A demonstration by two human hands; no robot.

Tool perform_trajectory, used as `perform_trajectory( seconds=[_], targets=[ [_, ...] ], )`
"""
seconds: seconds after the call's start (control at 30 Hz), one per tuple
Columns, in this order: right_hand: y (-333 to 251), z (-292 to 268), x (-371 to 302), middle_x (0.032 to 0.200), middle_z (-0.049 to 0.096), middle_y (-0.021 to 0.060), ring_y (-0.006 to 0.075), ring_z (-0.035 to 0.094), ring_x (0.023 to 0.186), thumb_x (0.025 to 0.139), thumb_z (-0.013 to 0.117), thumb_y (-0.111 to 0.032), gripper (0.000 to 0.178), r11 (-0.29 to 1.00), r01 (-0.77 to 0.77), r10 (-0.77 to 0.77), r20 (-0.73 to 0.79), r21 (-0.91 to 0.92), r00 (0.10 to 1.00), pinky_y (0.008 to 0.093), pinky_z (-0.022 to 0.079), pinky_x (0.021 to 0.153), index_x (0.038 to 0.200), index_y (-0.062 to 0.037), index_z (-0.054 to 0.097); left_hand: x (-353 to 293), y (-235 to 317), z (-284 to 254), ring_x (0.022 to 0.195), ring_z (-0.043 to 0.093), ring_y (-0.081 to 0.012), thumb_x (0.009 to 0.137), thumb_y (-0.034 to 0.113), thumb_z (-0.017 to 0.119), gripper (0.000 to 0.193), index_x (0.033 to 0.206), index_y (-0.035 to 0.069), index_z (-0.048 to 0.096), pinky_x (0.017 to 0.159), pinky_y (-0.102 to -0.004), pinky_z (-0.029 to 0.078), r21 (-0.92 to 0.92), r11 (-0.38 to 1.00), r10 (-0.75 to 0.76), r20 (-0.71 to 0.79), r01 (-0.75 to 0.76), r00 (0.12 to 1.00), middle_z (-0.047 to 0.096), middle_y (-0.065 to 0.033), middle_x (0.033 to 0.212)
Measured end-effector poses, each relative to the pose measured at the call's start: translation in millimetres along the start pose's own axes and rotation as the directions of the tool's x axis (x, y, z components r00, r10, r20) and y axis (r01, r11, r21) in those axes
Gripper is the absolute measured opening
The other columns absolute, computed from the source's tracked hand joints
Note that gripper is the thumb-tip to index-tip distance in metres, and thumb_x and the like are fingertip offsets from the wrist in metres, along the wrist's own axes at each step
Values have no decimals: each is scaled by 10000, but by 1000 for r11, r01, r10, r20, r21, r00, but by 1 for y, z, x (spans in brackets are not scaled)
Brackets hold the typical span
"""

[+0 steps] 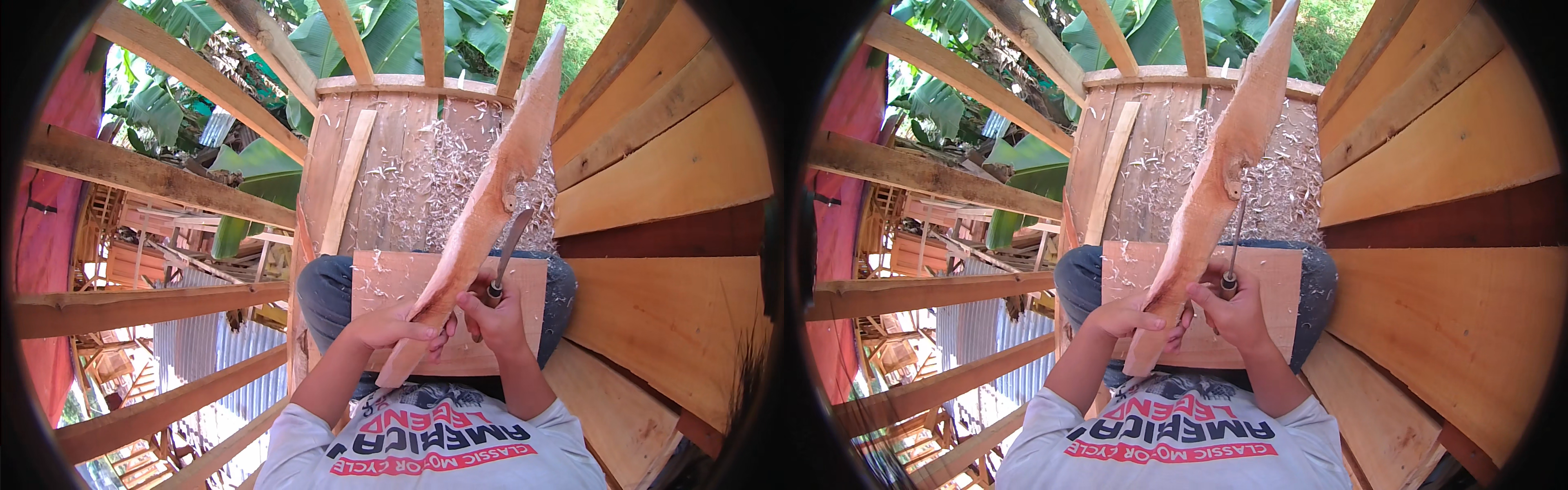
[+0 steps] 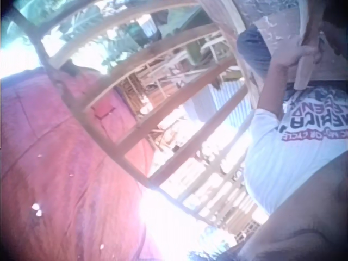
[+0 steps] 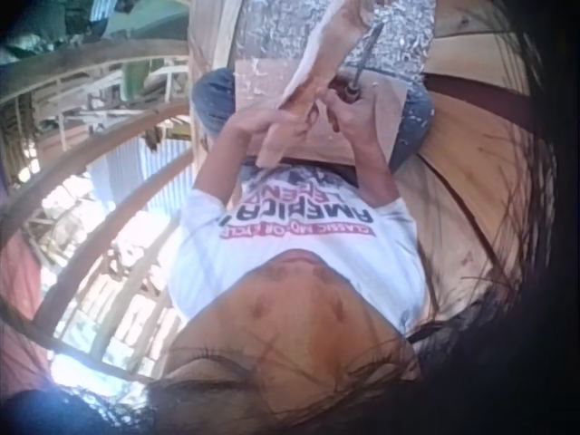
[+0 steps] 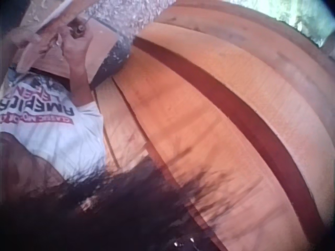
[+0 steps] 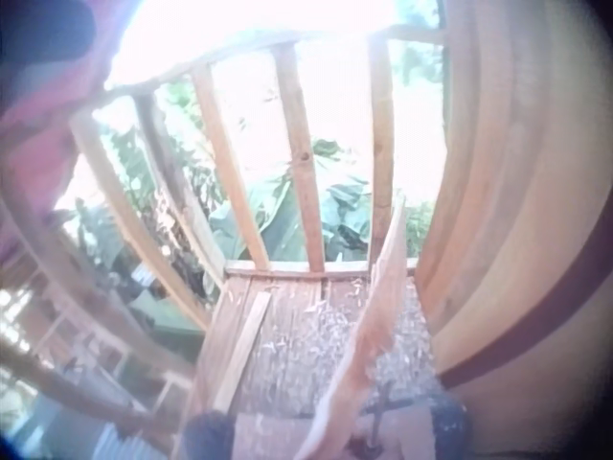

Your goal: The person sits cross-legged and uses a curved knife to shave and shape a long, thin piece of wood. They hold the wood in their left hand and repeatedly scrape the surface with the knife in their right hand, creating wood shavings that accumulate on the floor.

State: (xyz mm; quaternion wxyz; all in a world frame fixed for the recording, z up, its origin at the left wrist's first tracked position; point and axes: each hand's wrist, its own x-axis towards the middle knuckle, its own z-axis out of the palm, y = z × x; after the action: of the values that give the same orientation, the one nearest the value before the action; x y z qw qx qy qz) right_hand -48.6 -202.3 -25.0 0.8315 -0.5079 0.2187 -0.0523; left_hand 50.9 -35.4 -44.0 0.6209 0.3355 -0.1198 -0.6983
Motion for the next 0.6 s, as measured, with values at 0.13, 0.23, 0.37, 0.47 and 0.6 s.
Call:
perform_trajectory(
  seconds=[0.13, 0.23, 0.37, 0.47, 0.6],
  targets=[
    [-2, -4, -2, 699, 633, 7, 5, 445, 466, 834, 690, -90, 216, 990, 3, -8, -33, -139, 999, 179, 312, 402, 1011, 10, 614, 0, -3, 6, 581, 467, -113, 804, 246, 694, 371, 1005, 27, 472, 515, -263, 415, 78, 997, 18, -31, -15, 999, 437, -16, 736],
    [5, -19, -3, 623, 590, -6, 18, 428, 484, 845, 682, -136, 154, 932, 80, -88, -5, -354, 996, 199, 313, 437, 921, -10, 638, -8, 2, 15, 566, 443, -93, 828, 173, 657, 290, 1002, 41, 466, 497, -242, 377, 221, 974, 7, -225, 44, 974, 438, -9, 752],
    [0, -19, -11, 525, 510, 47, 95, 460, 463, 846, 674, -268, 254, 768, 184, -117, 148, -613, 982, 260, 351, 448, 788, -23, 645, -21, 10, 22, 611, 445, -84, 848, 105, 609, 227, 1016, 44, 470, 528, -236, 382, 298, 949, 9, -348, 102, 937, 443, -6, 780],
    [6, -14, -13, 505, 492, 94, 186, 509, 443, 813, 687, -366, 355, 623, 229, -156, 168, -748, 973, 309, 386, 446, 723, -26, 637, -25, 8, 34, 639, 459, -115, 842, 97, 609, 217, 1007, 28, 487, 572, -263, 398, 459, 887, 168, -421, 49, 892, 465, -20, 755],
    [4, -17, -10, 507, 518, 112, 274, 543, 451, 758, 714, -442, 431, 368, 307, -274, 213, -878, 938, 351, 405, 440, 671, -31, 617, -32, 10, 48, 665, 484, -186, 801, 68, 595, 291, 1064, -9, 498, 633, -324, 416, 752, 660, 417, -373, 7, 829, 504, -95, 720]
  ],
)
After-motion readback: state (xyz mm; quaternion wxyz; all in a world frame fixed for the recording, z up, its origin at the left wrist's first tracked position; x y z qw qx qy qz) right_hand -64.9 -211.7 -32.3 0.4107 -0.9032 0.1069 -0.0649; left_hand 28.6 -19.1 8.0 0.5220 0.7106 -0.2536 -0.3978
